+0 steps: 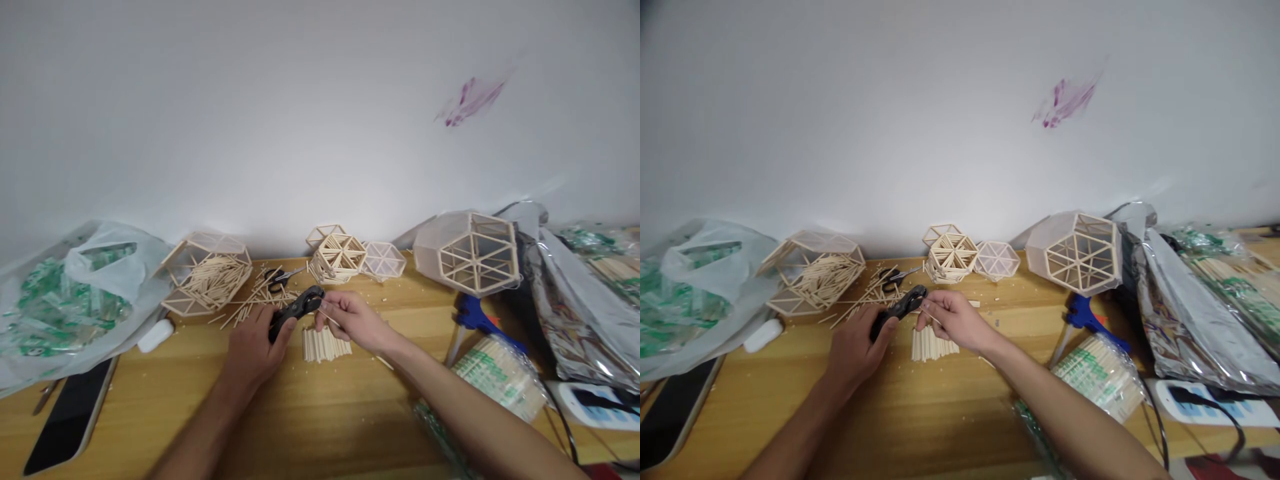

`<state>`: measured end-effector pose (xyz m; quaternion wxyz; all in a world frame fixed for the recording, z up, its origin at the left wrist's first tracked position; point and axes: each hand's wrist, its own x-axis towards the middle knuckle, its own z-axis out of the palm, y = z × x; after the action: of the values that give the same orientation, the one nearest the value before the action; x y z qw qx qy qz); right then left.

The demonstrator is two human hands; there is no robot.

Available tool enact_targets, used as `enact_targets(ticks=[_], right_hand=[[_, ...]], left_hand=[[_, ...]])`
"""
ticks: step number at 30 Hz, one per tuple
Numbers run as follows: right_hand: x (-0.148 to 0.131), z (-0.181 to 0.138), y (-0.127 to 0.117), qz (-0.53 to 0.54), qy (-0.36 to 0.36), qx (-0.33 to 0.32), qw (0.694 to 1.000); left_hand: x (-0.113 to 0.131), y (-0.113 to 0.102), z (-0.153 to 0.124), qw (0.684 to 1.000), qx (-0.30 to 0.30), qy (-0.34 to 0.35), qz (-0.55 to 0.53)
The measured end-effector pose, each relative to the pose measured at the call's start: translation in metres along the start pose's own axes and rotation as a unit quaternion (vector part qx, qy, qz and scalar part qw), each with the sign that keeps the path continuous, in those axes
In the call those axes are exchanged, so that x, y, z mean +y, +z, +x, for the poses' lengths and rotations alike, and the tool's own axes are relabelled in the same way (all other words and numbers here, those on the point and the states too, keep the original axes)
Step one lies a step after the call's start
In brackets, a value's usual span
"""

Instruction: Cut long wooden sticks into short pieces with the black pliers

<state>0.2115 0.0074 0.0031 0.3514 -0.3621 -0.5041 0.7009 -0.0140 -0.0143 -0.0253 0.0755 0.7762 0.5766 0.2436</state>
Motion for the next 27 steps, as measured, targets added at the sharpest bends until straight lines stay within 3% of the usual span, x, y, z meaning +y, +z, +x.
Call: enact_targets(ticks=[27], right_hand=[[0.0032, 0.0012, 0.0004, -0.015, -0.015, 0.046, 0.999]], left_hand=[[0.0012, -0.0030, 0.0006, 0.997, -0.025, -0.037, -0.061]])
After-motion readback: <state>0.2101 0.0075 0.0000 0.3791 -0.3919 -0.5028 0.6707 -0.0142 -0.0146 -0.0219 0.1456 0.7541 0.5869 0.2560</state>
